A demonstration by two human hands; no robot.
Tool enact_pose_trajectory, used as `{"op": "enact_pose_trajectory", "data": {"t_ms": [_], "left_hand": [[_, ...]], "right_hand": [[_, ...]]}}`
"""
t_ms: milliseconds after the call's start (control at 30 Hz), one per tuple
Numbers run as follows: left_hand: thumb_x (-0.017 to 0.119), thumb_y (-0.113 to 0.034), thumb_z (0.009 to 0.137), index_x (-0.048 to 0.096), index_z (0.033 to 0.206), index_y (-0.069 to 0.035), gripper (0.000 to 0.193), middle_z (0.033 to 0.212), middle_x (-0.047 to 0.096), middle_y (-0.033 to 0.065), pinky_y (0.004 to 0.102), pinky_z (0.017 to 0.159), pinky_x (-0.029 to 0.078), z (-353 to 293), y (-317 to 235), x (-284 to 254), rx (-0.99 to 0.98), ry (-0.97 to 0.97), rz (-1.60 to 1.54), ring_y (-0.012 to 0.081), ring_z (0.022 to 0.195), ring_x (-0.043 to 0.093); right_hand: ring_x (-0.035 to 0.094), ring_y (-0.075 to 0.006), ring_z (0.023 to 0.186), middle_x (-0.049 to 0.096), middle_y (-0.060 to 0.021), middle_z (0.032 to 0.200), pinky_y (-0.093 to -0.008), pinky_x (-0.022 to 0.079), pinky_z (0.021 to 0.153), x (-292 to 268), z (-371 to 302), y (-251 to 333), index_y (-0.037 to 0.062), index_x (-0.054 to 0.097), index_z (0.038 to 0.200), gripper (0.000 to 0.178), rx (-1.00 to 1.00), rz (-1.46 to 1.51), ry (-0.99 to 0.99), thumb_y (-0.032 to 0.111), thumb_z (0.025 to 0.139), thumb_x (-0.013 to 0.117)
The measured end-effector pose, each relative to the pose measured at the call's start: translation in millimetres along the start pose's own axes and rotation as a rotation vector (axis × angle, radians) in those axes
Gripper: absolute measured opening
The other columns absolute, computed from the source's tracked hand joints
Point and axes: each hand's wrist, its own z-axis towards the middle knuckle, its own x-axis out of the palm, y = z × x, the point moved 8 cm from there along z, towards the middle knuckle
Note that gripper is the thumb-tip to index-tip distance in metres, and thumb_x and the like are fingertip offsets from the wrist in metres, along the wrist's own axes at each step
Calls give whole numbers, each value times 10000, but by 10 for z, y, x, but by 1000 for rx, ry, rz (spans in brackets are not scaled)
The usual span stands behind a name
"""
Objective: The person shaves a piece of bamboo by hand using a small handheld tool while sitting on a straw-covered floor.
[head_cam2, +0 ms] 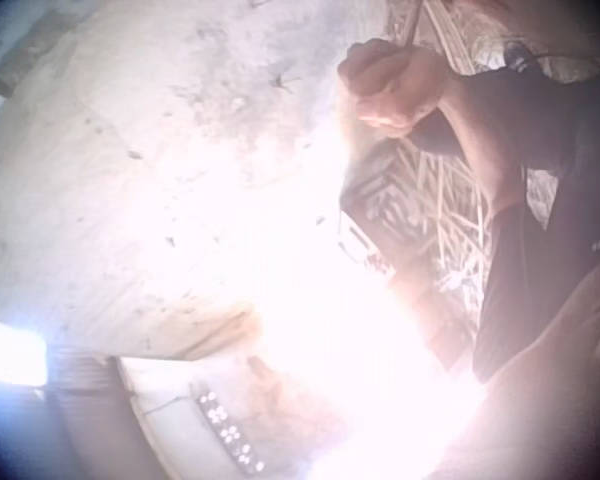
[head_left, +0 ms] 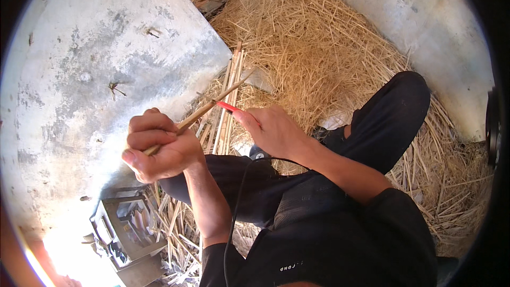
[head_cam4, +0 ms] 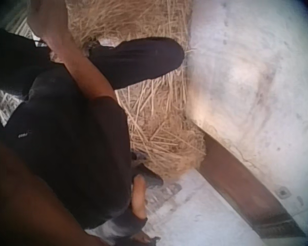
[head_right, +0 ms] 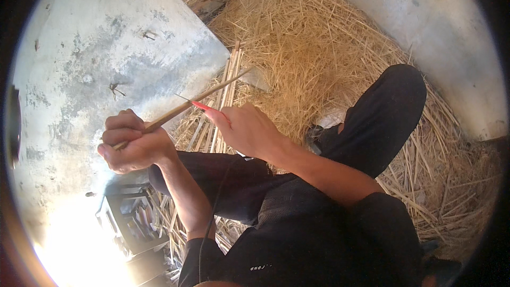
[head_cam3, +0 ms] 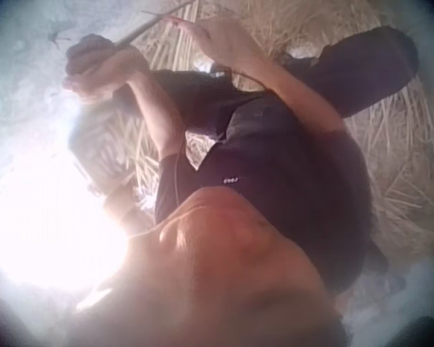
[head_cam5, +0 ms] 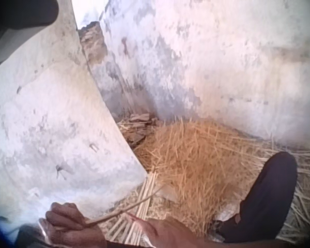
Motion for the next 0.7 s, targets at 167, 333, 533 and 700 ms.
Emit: {"op": "enact_pose_trajectory", "data": {"t_ms": [167, 333, 533, 700], "left_hand": [[297, -303, 909, 316, 449, -92, 506, 360, 301, 66, 242, 349, 218, -21, -21, 32, -1, 24, 19, 126, 325, 263], [310, -302, 892, 334, 432, -89, 508, 360, 321, 76, 238, 356, 215, 14, -4, -11, 10, -24, -25, 123, 318, 247], [302, -301, 882, 344, 429, -89, 502, 363, 347, 90, 239, 356, 212, -30, -41, 85, 0, 116, -25, 125, 321, 248], [298, -322, 890, 326, 433, -93, 512, 360, 323, 72, 239, 354, 210, -63, -31, 94, 36, 79, -56, 116, 327, 242]], "right_hand": [[529, -386, 499, 522, -217, 552, -470, 394, 485, -203, -102, 465, -8, 570, 798, 380, -102, 88, -118, 308, 947, 422], [513, -412, 521, 519, -233, 557, -479, 391, 517, 38, -103, -403, -16, 571, 775, 422, 136, -136, 22, 323, 955, 397], [449, -369, 458, 488, -209, 529, -416, 357, 465, -351, -174, 336, -21, 562, 774, 379, -79, 208, -180, 282, 951, 418], [465, -374, 470, 480, -217, 548, -433, 364, 469, 66, -101, -300, -19, 529, 736, 413, 46, -117, -71, 310, 953, 406]]}}
